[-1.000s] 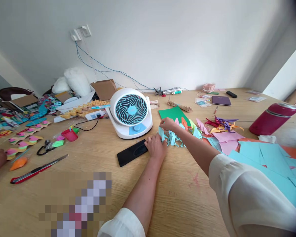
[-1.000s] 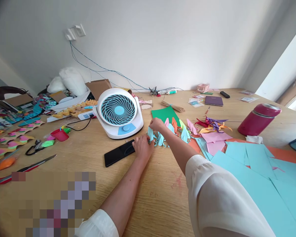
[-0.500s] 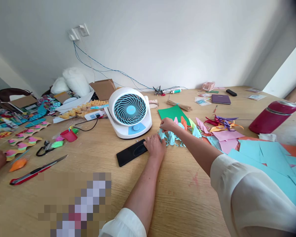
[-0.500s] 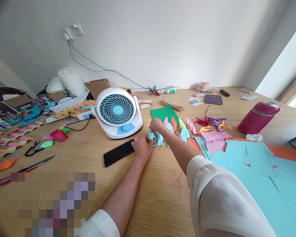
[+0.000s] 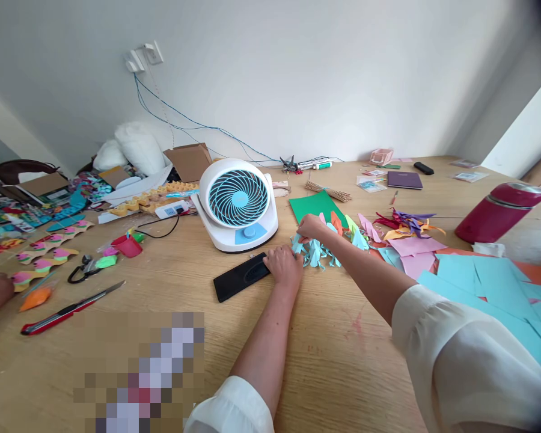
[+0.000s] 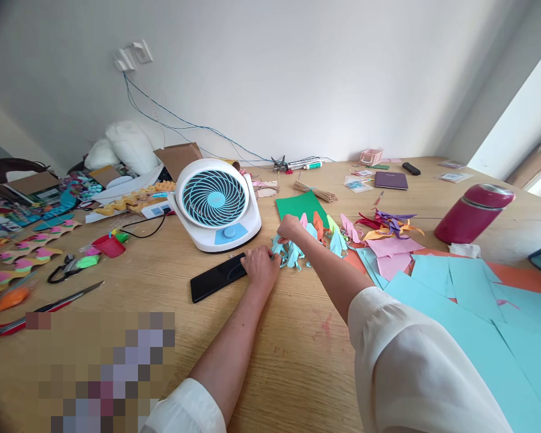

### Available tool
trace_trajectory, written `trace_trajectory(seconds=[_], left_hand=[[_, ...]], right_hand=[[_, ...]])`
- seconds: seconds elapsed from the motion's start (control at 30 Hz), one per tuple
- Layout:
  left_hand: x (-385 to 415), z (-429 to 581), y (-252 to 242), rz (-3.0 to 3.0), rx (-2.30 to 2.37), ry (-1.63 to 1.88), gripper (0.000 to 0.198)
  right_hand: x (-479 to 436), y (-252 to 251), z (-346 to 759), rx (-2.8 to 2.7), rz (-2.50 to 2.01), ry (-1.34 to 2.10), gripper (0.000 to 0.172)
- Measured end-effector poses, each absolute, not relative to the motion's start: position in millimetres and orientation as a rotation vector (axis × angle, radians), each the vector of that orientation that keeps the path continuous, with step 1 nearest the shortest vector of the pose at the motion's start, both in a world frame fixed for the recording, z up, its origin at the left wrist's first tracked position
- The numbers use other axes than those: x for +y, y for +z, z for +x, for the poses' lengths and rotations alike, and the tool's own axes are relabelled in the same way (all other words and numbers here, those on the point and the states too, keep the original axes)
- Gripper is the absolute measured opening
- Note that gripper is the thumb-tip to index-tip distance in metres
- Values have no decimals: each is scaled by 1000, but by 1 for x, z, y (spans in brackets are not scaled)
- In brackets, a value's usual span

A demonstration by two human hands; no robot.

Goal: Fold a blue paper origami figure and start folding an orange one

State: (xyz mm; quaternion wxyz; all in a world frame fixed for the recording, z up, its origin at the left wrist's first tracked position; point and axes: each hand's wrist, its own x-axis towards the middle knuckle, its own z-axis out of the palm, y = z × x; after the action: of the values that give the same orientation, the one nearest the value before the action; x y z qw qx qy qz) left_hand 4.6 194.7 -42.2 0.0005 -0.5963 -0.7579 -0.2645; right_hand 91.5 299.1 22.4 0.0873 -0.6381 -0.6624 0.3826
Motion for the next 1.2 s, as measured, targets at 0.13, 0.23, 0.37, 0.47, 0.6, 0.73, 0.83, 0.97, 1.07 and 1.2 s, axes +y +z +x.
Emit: trace_trajectory(seconds=[0.13,0.23,0.37,0.47,0.6,0.73,0.83,0.97,1.07,1.2], left_hand=[[191,6,-40,-1877,-2354,-847,17],[188,5,-37,-1884,-2315,-898,17],[184,-2,-31,-1872,-2285,-1019,14],[183,-11,-28,-1837,-2286,-1140,15],[175,-20,-33,-1842,-2273,-1266,18],[160,-18,-38,-1962,-2174,-1311,18],[146,-13,-39,-2025,-2093,-1335,19],[133,-13,-42,-1998,-2053,-1424,25],[132,-17,-45,-1957,-2034,-1509,27],[136,-17,-49,-1952,-1987,-1593,27]], right_hand=[[296,28,91,-1973,-1893,1080,32],[291,36,95,-1975,-1859,962,33],[272,48,115,-1981,-1771,742,35],[246,49,137,-2024,-1691,592,30],[199,29,156,-2120,-1629,466,19],[160,3,149,-2218,-1561,425,16],[154,-5,134,-2236,-1554,357,14],[171,-7,118,-2203,-1614,230,24],[184,-10,111,-2204,-1647,160,28],[193,-11,98,-2186,-1710,116,27]])
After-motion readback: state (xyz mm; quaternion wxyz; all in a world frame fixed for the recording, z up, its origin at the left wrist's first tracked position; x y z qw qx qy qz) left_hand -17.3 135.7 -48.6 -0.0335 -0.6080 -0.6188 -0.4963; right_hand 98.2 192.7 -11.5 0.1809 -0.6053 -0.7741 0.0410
